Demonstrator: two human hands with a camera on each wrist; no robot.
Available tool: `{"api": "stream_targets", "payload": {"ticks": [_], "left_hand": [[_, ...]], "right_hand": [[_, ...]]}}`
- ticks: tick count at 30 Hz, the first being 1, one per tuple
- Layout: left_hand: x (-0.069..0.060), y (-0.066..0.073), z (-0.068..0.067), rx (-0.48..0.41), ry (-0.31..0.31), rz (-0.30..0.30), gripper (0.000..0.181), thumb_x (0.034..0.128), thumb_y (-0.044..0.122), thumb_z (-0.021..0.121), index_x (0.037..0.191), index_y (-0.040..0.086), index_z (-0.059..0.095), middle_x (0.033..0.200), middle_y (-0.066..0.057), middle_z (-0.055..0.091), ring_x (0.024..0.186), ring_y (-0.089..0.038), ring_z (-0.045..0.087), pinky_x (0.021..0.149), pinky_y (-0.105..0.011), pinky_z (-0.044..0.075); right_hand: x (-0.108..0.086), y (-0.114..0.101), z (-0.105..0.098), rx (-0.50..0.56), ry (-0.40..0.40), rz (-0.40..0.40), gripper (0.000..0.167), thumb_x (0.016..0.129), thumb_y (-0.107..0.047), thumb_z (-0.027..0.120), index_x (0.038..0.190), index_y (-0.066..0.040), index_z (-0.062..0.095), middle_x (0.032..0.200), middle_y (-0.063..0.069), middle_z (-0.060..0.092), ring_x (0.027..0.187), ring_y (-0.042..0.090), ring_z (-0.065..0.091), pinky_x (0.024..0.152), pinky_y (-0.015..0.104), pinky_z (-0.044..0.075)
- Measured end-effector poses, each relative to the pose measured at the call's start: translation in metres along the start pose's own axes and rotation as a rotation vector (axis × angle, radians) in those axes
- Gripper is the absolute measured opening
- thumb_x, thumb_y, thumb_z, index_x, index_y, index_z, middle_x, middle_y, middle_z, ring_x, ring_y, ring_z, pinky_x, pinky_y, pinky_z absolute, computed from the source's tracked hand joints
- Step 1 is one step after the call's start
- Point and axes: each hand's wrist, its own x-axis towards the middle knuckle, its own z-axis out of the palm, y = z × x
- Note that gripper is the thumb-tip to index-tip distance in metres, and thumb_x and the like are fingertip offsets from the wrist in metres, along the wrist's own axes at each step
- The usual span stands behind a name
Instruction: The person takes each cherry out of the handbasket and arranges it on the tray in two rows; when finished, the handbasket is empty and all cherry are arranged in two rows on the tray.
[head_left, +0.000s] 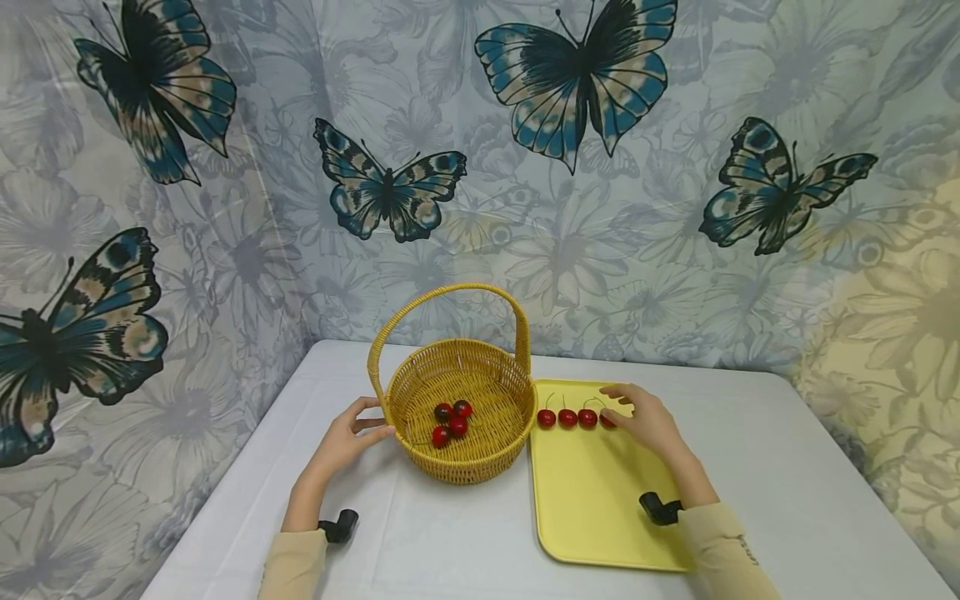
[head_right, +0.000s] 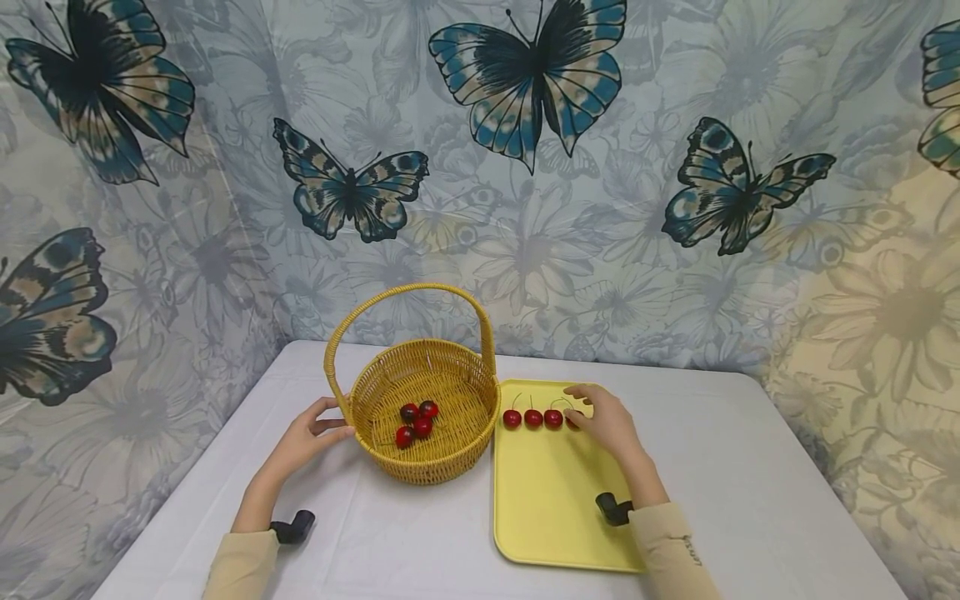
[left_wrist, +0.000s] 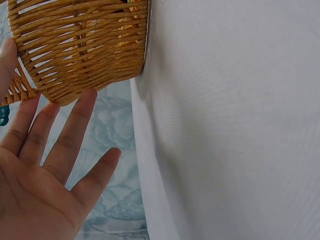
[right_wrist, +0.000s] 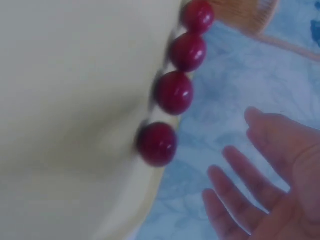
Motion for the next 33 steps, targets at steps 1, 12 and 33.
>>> {"api": "stream_targets", "payload": {"ticks": [1,12,33], "left_hand": [[0.000,0.000,0.000,0.000,-0.002,0.001,0.053,0.0839,0.024,0.070,0.129,0.007,0.048,0.134,-0.016,0.048,0.117,-0.039,0.053,0.102,-0.063,0.029],[0.000,0.000,-0.001,0.011,0.001,-0.010,0.052,0.0848,0.023,0.069,0.130,0.007,0.047,0.136,-0.015,0.046,0.117,-0.039,0.052,0.102,-0.062,0.029],[0.007,-0.017,0.002,0.014,0.018,0.011,0.053,0.0821,0.027,0.071,0.127,0.010,0.049,0.134,-0.012,0.048,0.114,-0.037,0.055,0.098,-0.058,0.036]], "right_hand": [[0.000,-0.005,0.000,0.006,0.014,-0.008,0.034,0.086,-0.016,0.066,0.118,-0.004,0.061,0.113,0.019,0.061,0.101,0.040,0.057,0.082,0.053,0.048],[0.002,-0.045,0.015,0.079,0.104,-0.132,0.030,0.085,-0.015,0.068,0.113,-0.008,0.065,0.110,0.010,0.065,0.097,0.029,0.060,0.075,0.047,0.052],[0.010,-0.105,0.064,0.118,0.048,-0.407,0.028,0.082,-0.016,0.071,0.110,-0.014,0.067,0.103,0.001,0.067,0.090,0.021,0.060,0.072,0.033,0.048]]}}
